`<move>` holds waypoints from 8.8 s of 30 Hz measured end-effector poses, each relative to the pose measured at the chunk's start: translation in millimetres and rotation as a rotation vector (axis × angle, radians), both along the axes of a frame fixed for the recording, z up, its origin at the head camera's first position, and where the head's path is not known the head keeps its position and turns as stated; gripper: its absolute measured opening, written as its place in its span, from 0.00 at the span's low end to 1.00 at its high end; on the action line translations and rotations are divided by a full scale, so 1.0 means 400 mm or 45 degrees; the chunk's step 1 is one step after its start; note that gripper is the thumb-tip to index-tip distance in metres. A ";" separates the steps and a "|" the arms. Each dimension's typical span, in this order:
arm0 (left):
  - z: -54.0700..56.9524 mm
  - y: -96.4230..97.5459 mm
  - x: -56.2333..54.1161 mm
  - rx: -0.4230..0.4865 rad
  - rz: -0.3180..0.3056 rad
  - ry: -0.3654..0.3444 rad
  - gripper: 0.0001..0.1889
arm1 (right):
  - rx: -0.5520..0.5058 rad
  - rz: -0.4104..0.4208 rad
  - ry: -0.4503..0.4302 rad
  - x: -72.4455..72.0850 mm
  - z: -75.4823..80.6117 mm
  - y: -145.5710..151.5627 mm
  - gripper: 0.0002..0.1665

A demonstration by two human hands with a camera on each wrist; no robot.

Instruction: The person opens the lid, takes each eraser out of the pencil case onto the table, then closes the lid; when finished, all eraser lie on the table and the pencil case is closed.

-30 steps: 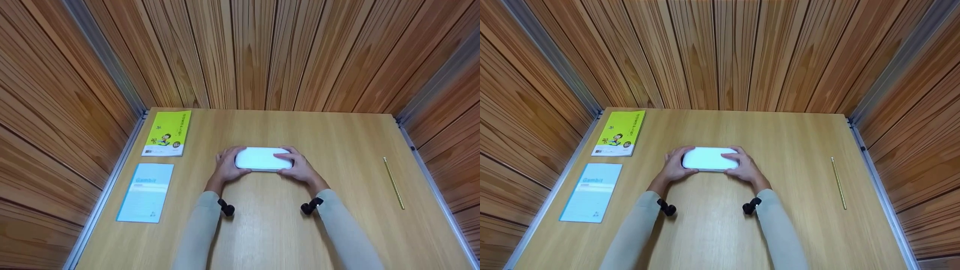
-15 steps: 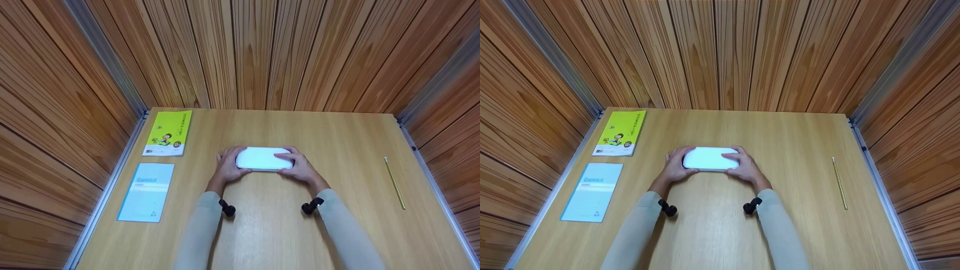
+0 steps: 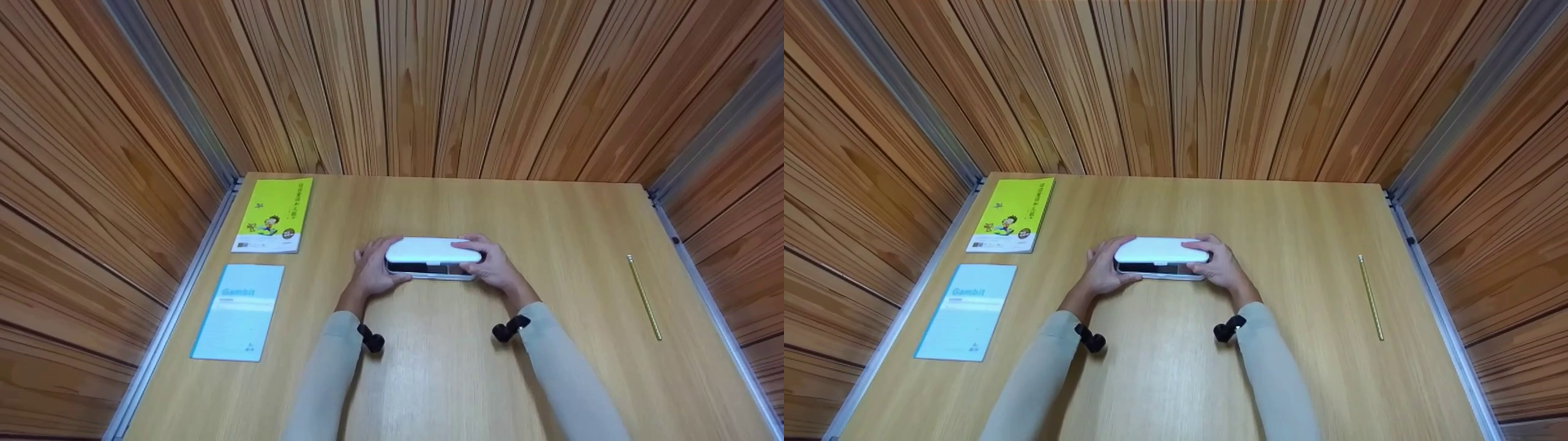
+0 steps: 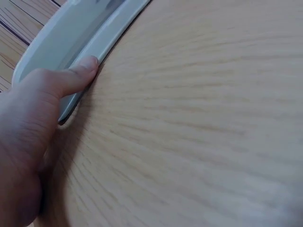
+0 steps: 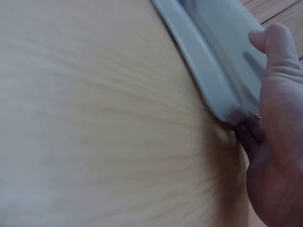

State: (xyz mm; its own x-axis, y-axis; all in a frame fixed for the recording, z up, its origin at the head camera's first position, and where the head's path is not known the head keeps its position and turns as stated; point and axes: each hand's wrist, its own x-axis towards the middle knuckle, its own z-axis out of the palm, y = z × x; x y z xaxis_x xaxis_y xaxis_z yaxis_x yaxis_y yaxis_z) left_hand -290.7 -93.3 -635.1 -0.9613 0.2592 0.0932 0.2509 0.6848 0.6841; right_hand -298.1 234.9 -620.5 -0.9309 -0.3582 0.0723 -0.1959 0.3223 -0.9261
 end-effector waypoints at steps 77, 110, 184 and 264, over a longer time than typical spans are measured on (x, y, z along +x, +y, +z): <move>-0.010 -0.010 -0.006 0.314 0.095 -0.045 0.72 | -0.057 -0.573 -0.227 -0.057 0.052 -0.090 0.38; 0.007 -0.009 -0.013 0.216 0.105 -0.062 0.72 | 0.114 -0.309 0.115 0.043 0.037 -0.013 0.32; 0.005 -0.010 -0.010 0.220 0.108 -0.057 0.72 | 0.315 -0.171 0.104 0.001 0.011 -0.060 0.18; 0.004 -0.022 -0.009 0.306 0.072 -0.126 0.68 | 0.270 -0.528 0.234 0.021 0.016 0.264 0.19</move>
State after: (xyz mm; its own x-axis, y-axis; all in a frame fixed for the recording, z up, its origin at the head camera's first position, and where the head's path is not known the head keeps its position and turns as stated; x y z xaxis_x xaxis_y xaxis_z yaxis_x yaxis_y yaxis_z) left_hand -294.2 -102.0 -633.5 -0.9811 0.1865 0.0508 0.1409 0.5105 0.8482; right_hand -289.7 340.5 -613.9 -0.9766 0.0146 0.2144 -0.1655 0.5850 -0.7940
